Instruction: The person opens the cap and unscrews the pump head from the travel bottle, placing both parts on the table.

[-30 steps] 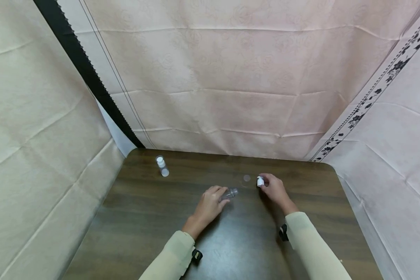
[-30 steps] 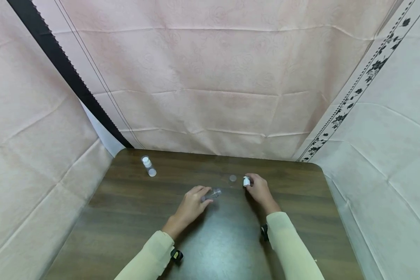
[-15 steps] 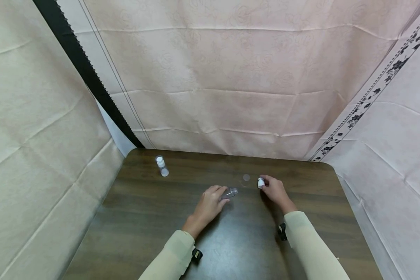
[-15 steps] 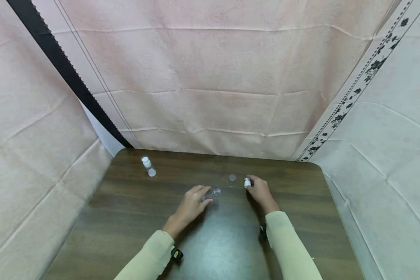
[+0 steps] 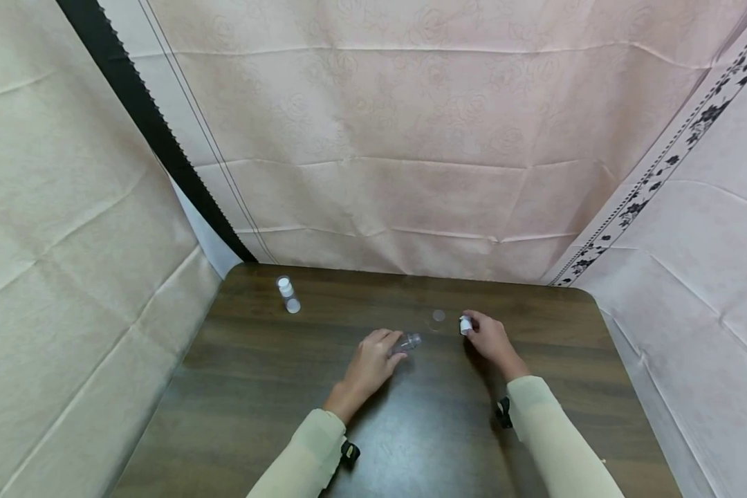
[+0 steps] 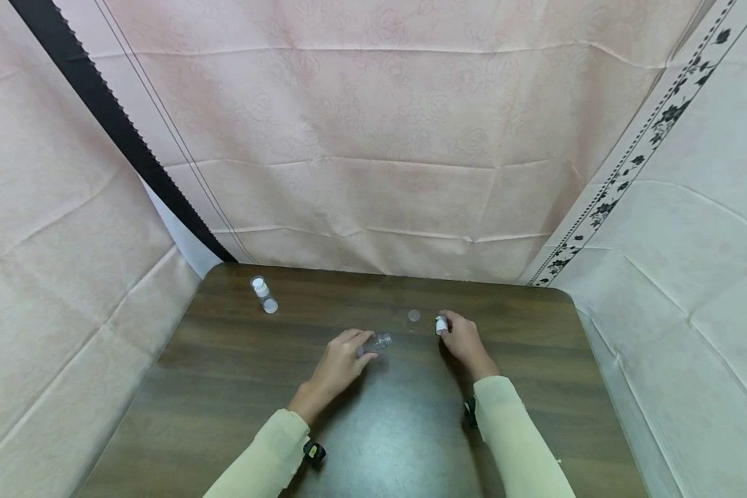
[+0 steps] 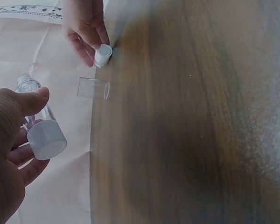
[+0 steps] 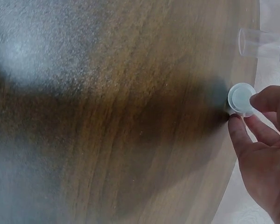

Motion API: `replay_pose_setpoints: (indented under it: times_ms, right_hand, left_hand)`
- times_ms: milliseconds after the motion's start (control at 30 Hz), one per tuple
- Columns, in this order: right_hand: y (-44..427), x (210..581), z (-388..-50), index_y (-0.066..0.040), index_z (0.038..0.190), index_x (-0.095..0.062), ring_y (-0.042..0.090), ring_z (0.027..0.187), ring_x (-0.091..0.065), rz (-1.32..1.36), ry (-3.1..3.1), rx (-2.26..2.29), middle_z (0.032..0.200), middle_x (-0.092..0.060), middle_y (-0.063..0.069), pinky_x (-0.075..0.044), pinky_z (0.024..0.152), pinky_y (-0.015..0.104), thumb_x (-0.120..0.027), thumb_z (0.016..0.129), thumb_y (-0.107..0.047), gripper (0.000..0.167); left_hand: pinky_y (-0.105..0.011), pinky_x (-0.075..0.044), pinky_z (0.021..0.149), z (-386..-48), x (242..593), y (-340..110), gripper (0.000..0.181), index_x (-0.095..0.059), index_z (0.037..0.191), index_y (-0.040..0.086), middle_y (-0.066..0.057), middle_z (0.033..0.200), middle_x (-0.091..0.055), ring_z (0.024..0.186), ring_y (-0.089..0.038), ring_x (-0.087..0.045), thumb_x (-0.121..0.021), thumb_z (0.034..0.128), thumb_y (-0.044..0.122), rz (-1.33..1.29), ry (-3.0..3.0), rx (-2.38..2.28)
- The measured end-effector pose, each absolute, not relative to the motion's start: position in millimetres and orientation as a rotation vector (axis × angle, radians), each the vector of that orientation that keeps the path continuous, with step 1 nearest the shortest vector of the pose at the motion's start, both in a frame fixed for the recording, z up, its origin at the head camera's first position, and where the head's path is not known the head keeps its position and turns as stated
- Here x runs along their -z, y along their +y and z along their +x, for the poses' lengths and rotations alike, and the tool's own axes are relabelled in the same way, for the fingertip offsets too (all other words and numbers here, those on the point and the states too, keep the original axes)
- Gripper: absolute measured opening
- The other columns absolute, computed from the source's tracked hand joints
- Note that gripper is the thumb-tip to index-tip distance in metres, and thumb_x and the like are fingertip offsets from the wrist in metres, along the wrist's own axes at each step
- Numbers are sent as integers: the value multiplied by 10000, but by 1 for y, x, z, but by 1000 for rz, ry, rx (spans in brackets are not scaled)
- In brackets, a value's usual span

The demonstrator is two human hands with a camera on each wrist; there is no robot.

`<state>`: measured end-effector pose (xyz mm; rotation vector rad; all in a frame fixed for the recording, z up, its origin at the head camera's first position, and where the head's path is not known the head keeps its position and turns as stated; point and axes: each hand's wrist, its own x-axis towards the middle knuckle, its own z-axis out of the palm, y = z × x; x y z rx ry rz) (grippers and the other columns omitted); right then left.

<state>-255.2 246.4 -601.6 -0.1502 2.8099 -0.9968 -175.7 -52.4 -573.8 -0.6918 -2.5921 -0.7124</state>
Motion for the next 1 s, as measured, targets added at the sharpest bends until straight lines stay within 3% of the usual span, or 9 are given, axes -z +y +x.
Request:
replay_pose_setpoints:
  times_ms: [300, 767, 1000]
  right_hand:
    - [248, 600, -251, -28, 1472, -534, 354, 1129, -595, -139, 2807, 1024, 1377, -608, 257, -513, 1008, 579, -595, 1007, -66, 471]
    - [253, 599, -233, -41, 1441, -568, 458, 1394, -489, -256, 2979, 1034, 1548, -489, 227, -420, 1091, 651, -659, 955, -51, 495]
    - [252, 594, -219, -19, 1401, -596, 450, 1389, -494, -315, 3068, 1099, 1516, -529, 215, -420, 1087, 651, -683, 924, -17, 485]
  left_hand:
    - [-282, -610, 827, -183, 575, -54, 377, -734, 1175, 30, -98, 1076, -743, 968, -204, -725, -859, 853, 180, -689, -2582, 738]
    - [-284, -618, 819, -203, 569, -52, 360, -730, 1180, 25, -128, 1119, -743, 1003, -232, -748, -849, 865, 153, -668, -2601, 846]
    - [-277, -612, 840, -219, 571, -45, 345, -739, 1174, 61, -118, 1150, -749, 1040, -238, -745, -853, 858, 139, -617, -2634, 972]
